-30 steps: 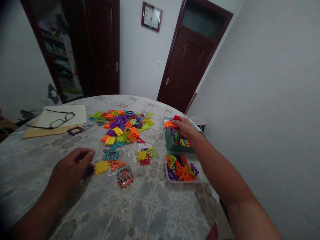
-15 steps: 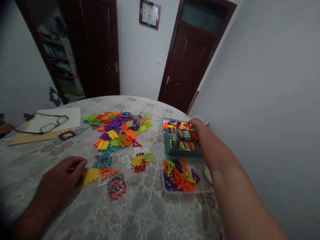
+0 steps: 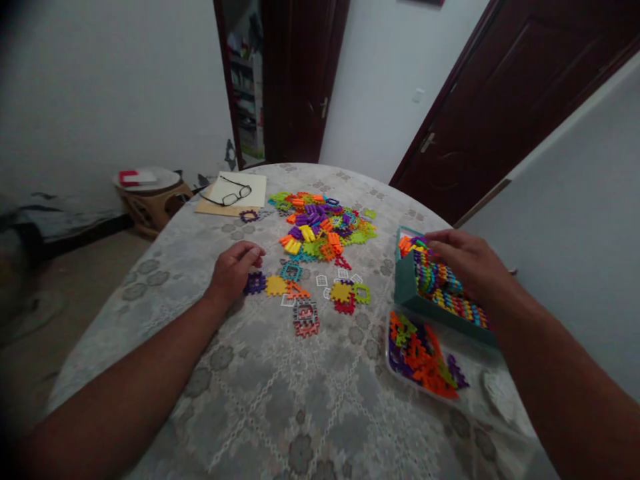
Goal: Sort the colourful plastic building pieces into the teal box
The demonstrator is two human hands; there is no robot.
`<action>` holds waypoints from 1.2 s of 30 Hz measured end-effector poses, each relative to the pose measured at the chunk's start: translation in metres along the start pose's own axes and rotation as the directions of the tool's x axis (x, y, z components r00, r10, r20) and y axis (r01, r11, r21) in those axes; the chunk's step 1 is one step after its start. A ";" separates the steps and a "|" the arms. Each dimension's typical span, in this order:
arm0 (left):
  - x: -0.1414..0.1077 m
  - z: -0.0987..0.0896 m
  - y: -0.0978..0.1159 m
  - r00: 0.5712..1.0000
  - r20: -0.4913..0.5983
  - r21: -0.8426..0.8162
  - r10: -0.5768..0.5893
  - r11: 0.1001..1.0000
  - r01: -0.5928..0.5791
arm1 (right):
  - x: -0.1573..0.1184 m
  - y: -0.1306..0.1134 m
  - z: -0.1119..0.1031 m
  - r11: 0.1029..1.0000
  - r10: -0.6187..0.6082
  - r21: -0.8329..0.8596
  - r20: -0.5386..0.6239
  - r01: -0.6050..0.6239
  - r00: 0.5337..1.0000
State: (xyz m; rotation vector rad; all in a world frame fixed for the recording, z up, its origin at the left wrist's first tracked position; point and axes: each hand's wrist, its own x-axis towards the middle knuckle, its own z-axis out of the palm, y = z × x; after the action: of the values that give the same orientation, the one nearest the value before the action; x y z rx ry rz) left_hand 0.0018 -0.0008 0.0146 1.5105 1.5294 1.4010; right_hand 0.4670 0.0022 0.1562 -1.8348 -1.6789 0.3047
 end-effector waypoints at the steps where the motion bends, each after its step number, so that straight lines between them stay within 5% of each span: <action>1: 0.001 -0.003 0.000 0.999 -0.036 -0.051 -0.018 0.999 0.016 | -0.021 -0.018 0.006 0.994 -0.112 0.020 0.127 0.110 0.986; 4: 0.006 -0.012 -0.001 0.990 -0.122 -0.066 -0.075 0.996 0.067 | -0.092 -0.071 0.033 0.902 -0.424 0.094 0.374 0.421 0.825; 6: 0.007 -0.017 -0.002 0.994 -0.065 0.057 -0.086 0.994 0.089 | -0.134 -0.096 0.060 0.865 -0.468 0.080 0.487 0.496 0.737; 7: 0.006 -0.019 -0.001 0.997 0.006 0.147 -0.075 0.986 0.074 | -0.150 -0.104 0.076 0.863 -0.460 0.058 0.503 0.502 0.732; 11: -0.004 -0.026 0.009 0.944 0.321 0.547 -0.069 0.827 -0.126 | -0.177 -0.110 0.139 0.905 -0.322 -0.106 0.463 0.412 0.826; 14: -0.011 -0.031 0.019 0.894 0.420 0.737 -0.158 0.634 -0.234 | -0.176 -0.106 0.175 0.929 -0.217 -0.207 0.369 0.308 0.904; 17: -0.013 -0.034 0.023 0.865 0.455 0.780 -0.212 0.563 -0.272 | -0.171 -0.102 0.195 0.928 -0.193 -0.232 0.367 0.291 0.910; 23: -0.014 -0.031 0.022 0.870 0.459 0.728 -0.179 0.638 -0.253 | -0.151 -0.094 0.209 0.940 -0.237 -0.155 0.338 0.303 0.911; 30: -0.013 -0.032 0.016 0.860 0.501 0.602 -0.102 0.754 -0.261 | -0.141 -0.089 0.232 0.959 -0.275 -0.050 0.059 0.278 0.960; 33: -0.012 -0.031 0.018 0.847 0.531 0.480 -0.034 0.835 -0.268 | -0.145 -0.086 0.232 0.941 -0.332 0.054 -0.059 0.335 0.941; 36: -0.014 -0.028 0.022 0.813 0.583 0.310 -0.007 0.926 -0.215 | -0.152 -0.087 0.228 0.876 -0.462 0.127 -0.047 0.464 0.885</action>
State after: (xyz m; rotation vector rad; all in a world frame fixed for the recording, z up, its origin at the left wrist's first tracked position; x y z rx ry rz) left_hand -0.0135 -0.0258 0.0397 2.0368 1.3597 0.6084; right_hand 0.2436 -0.0785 -0.0065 -1.2783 -1.9708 0.1910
